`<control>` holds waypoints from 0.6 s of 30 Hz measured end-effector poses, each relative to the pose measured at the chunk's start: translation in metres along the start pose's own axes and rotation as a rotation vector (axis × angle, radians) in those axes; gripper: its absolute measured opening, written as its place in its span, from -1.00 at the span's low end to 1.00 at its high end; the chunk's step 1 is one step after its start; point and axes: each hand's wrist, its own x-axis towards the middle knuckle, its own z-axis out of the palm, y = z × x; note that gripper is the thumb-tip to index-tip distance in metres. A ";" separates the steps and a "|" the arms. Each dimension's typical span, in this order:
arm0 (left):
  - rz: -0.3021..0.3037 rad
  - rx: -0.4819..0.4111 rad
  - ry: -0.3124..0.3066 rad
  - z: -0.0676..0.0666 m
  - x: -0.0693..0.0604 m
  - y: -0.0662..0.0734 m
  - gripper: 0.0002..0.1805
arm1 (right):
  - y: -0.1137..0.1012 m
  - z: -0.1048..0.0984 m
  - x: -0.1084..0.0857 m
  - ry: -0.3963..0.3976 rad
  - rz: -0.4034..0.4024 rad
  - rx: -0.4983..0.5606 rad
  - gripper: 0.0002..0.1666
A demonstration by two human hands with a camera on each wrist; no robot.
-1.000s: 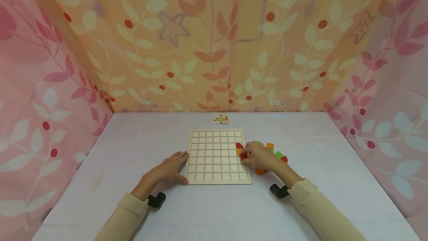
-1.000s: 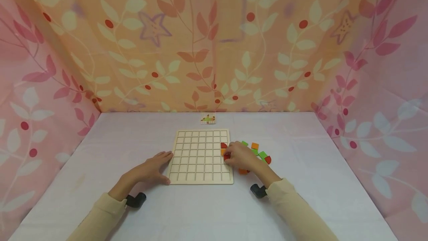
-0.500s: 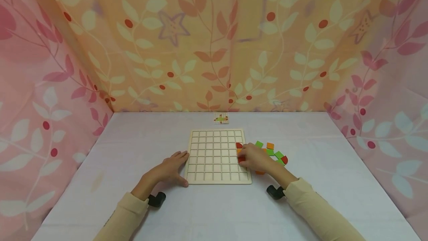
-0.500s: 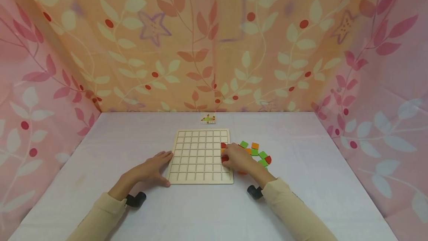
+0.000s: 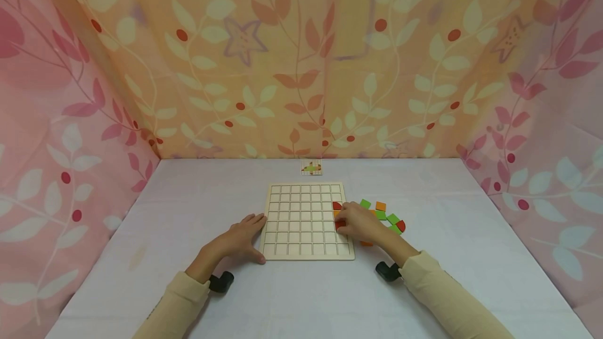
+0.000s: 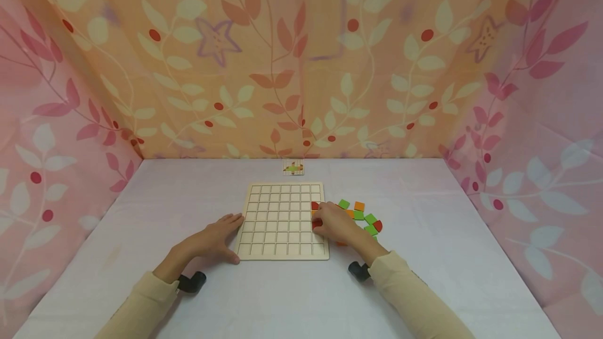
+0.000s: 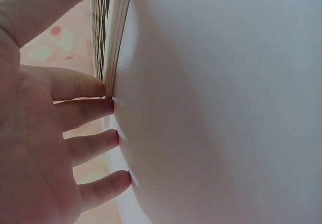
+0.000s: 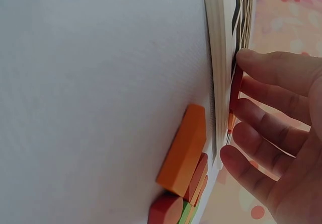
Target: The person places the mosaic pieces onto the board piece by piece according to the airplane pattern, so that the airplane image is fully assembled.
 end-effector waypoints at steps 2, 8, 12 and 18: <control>-0.002 -0.003 0.000 0.000 0.000 0.000 0.22 | 0.000 0.000 0.000 -0.001 0.001 -0.002 -0.75; -0.009 0.005 0.025 0.001 0.002 0.002 0.19 | 0.002 -0.001 0.001 0.005 -0.004 -0.011 -0.74; -0.013 0.003 0.042 0.001 0.004 0.004 0.18 | 0.004 -0.002 0.004 0.001 0.019 -0.009 -0.73; -0.015 -0.003 0.051 -0.001 0.007 0.007 0.18 | 0.007 -0.005 0.007 0.017 -0.001 -0.027 -0.74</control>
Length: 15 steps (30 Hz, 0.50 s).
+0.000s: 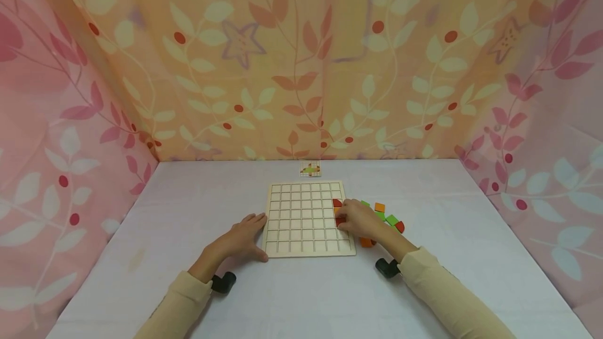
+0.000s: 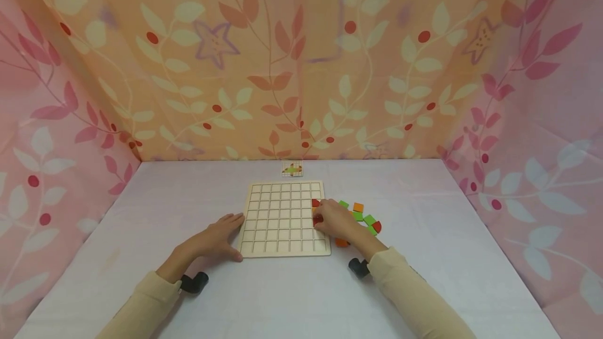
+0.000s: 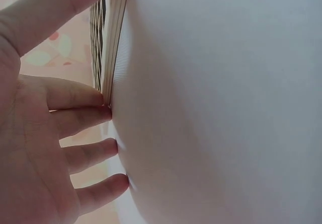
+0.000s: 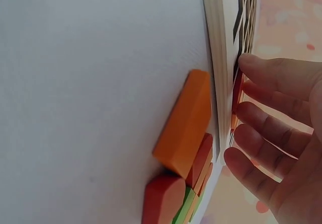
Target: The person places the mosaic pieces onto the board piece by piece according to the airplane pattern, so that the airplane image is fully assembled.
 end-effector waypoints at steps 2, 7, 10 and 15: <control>0.001 -0.001 -0.002 0.000 0.001 0.000 0.18 | 0.001 -0.001 0.001 0.004 -0.004 -0.002 -0.74; 0.009 -0.003 -0.002 0.000 0.004 -0.002 0.17 | 0.002 -0.003 0.001 0.003 -0.005 0.007 -0.78; 0.013 0.002 0.003 0.001 0.006 -0.002 0.16 | 0.004 -0.003 0.002 0.000 -0.005 0.011 -0.78; 0.006 0.008 0.008 0.002 0.009 -0.002 0.15 | 0.007 -0.002 0.004 0.008 -0.004 0.015 -0.77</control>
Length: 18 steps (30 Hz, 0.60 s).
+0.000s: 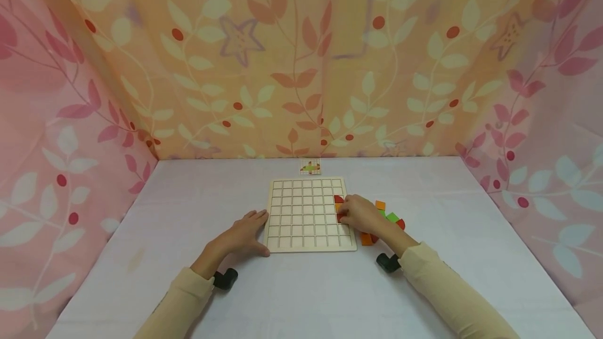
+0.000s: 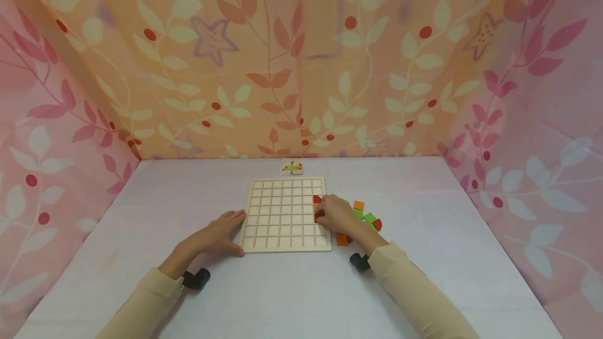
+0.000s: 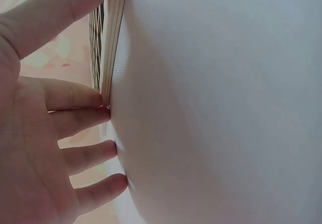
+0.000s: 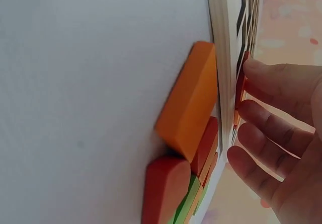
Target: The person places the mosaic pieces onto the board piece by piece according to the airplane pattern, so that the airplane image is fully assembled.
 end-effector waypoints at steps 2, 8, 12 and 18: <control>-0.003 0.005 0.000 0.000 0.001 0.000 0.15 | 0.001 0.000 0.000 0.006 -0.008 0.002 -0.77; -0.004 0.008 -0.015 -0.002 0.003 0.000 0.14 | 0.008 -0.007 -0.001 0.000 -0.045 0.079 -0.75; -0.014 0.004 -0.035 -0.005 0.005 -0.001 0.11 | 0.018 -0.019 -0.002 -0.003 0.013 0.186 -0.76; -0.034 -0.010 -0.048 -0.007 0.006 0.000 0.10 | 0.035 -0.040 -0.008 0.018 0.079 0.228 -0.73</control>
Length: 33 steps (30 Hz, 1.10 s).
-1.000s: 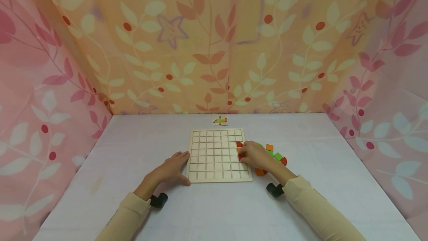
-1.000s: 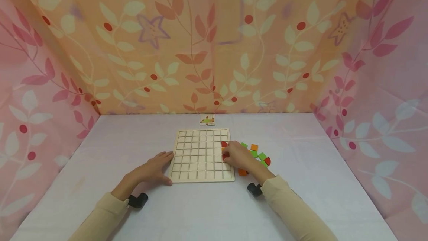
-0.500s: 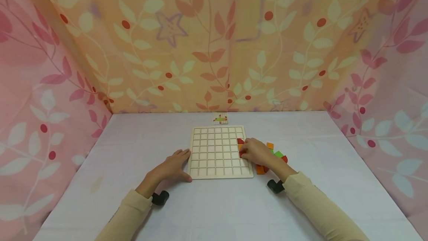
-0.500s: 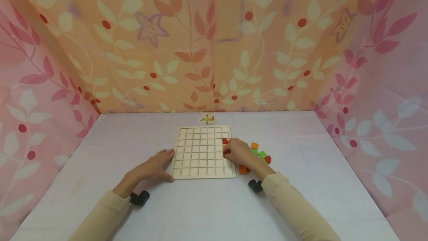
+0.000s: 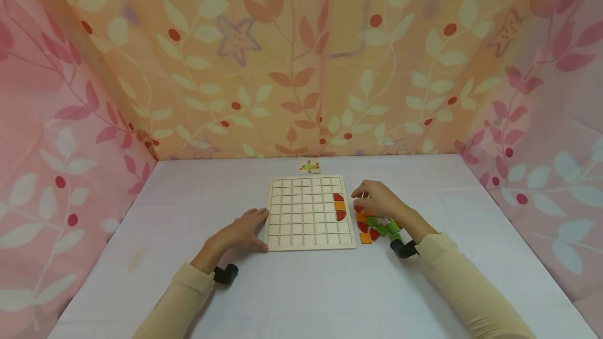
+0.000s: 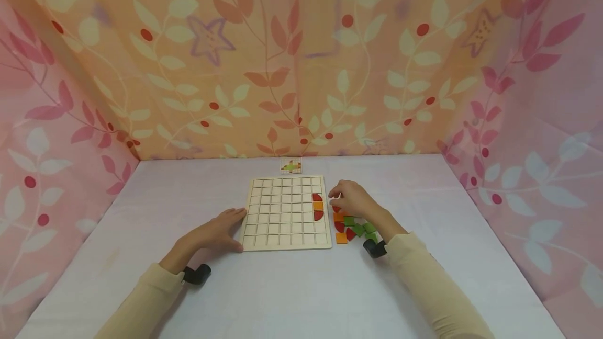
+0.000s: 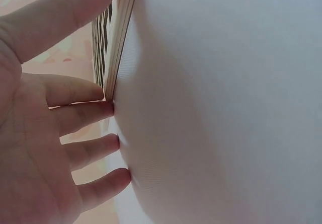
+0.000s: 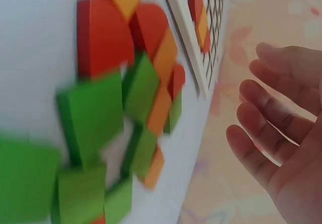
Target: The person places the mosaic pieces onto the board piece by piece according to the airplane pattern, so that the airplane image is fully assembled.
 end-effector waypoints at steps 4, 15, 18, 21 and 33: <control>0.002 0.001 -0.009 0.000 0.001 0.000 0.09 | 0.011 -0.013 -0.005 0.026 0.035 -0.021 -0.71; 0.032 0.014 -0.025 -0.004 0.003 0.000 0.12 | 0.038 -0.023 -0.009 -0.007 0.116 -0.081 -0.72; 0.033 0.022 -0.026 -0.004 0.005 0.000 0.12 | 0.045 -0.022 -0.010 -0.027 0.137 -0.082 -0.71; 0.033 0.026 -0.024 -0.002 0.006 -0.001 0.12 | 0.051 -0.020 -0.008 -0.046 0.161 -0.077 -0.70; 0.015 0.016 -0.028 -0.003 0.004 0.002 0.10 | 0.065 -0.011 -0.004 -0.056 0.172 -0.108 -0.69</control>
